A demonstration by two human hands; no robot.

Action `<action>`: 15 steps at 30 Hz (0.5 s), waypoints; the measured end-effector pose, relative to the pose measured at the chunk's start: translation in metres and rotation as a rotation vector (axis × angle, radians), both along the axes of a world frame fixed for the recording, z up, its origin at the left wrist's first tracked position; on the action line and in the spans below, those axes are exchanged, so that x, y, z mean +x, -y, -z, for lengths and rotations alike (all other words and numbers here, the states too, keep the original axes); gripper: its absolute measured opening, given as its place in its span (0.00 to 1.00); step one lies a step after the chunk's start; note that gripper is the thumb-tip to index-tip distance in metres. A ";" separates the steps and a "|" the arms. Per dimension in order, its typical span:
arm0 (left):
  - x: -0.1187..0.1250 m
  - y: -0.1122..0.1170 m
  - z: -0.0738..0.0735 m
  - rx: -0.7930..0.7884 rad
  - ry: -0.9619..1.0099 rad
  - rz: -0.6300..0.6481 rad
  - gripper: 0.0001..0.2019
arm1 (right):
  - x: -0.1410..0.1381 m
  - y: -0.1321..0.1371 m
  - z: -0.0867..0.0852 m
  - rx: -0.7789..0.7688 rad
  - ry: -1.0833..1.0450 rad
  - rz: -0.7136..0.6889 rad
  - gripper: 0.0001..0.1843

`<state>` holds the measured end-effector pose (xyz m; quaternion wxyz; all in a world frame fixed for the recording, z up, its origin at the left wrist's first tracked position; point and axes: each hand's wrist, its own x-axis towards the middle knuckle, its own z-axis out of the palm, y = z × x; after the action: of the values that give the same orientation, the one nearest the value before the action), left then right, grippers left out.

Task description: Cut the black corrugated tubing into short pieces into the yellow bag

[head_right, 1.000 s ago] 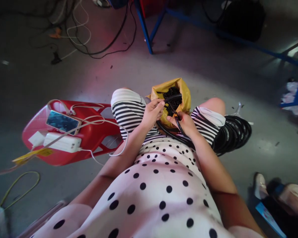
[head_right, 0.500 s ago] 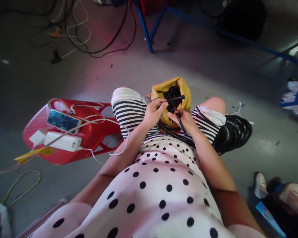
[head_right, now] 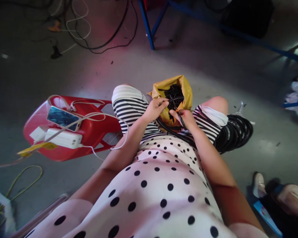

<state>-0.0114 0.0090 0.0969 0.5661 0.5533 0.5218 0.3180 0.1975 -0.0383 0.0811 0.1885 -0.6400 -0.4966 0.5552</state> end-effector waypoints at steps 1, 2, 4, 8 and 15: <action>0.000 -0.001 0.003 -0.011 0.007 0.010 0.07 | 0.000 -0.004 0.003 -0.011 -0.012 -0.002 0.39; 0.000 -0.002 0.007 -0.029 0.019 0.019 0.07 | 0.000 -0.008 0.006 -0.030 -0.026 -0.005 0.39; 0.001 -0.005 0.015 -0.099 0.058 0.016 0.06 | 0.001 -0.018 0.013 -0.077 -0.037 -0.015 0.39; 0.008 -0.013 0.032 -0.359 0.178 -0.105 0.12 | -0.004 -0.034 0.035 -0.153 0.038 0.010 0.39; 0.023 -0.028 0.055 -0.626 0.283 -0.387 0.15 | -0.018 -0.050 0.053 -0.228 0.048 0.146 0.37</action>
<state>0.0117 0.0369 0.0415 0.7032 0.1961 0.6051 0.3175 0.1795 0.0113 0.0280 0.1426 -0.7050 -0.3867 0.5771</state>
